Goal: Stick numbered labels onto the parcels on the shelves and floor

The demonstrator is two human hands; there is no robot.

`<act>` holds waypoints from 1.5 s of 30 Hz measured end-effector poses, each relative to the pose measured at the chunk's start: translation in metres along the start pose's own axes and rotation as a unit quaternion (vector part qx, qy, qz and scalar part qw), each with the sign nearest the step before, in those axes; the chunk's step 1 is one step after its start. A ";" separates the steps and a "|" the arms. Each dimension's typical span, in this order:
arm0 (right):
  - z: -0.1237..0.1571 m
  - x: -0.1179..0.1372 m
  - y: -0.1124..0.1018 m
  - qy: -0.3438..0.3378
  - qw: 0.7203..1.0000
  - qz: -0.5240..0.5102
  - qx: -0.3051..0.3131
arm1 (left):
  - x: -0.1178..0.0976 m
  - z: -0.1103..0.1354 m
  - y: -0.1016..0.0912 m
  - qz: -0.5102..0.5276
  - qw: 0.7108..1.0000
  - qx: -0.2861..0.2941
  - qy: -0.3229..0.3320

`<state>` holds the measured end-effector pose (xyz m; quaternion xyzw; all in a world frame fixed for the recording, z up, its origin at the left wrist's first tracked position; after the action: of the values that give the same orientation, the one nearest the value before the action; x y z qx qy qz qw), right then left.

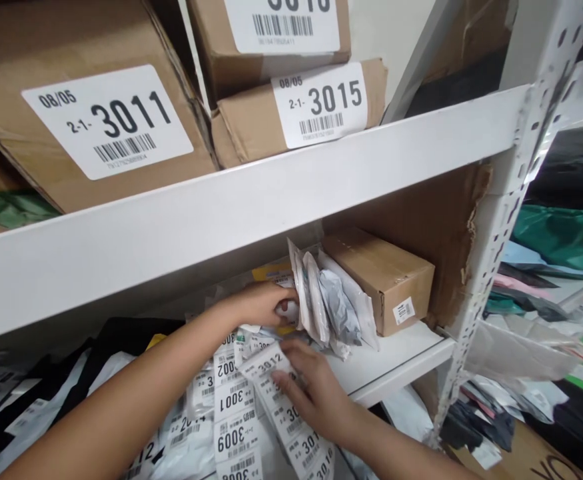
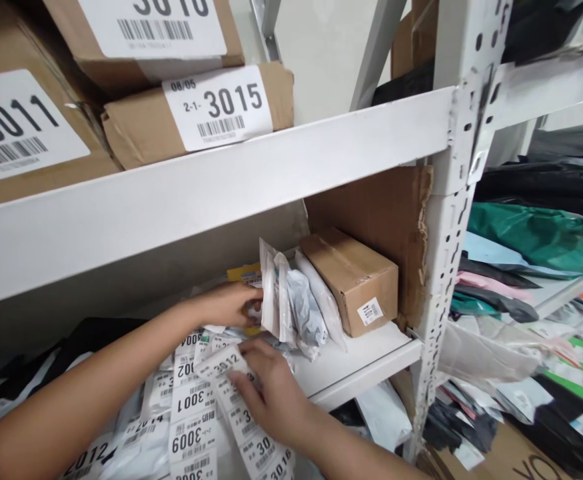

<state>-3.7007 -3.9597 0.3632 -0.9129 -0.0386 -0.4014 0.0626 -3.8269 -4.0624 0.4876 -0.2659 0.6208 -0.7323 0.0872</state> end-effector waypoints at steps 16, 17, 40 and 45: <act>-0.026 -0.038 0.014 0.166 0.951 -0.100 -0.240 | 0.027 0.005 0.020 0.210 0.975 0.066 -0.034; -0.026 -0.040 0.014 0.179 0.947 -0.103 -0.245 | 0.027 0.005 0.020 0.200 0.977 0.063 -0.030; -0.024 -0.050 0.015 0.284 0.894 -0.145 -0.314 | 0.012 0.007 0.023 0.098 0.992 0.008 -0.081; -0.023 -0.054 0.018 0.313 0.875 -0.161 -0.331 | 0.012 0.006 0.024 0.115 0.991 0.011 -0.073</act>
<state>-3.7524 -3.9815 0.3373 -0.6881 -0.0282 -0.6600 -0.3001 -3.8393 -4.0781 0.4688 -0.2446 0.6314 -0.7027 0.2184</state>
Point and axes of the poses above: each hand's wrist, its own z-axis away from the middle knuckle, its own y-axis out of the palm, x = y × z, the point moved 1 cm from there along -z, towards the middle knuckle, and after that the axes turned 15 degrees about -z, right-handed, at the moved point
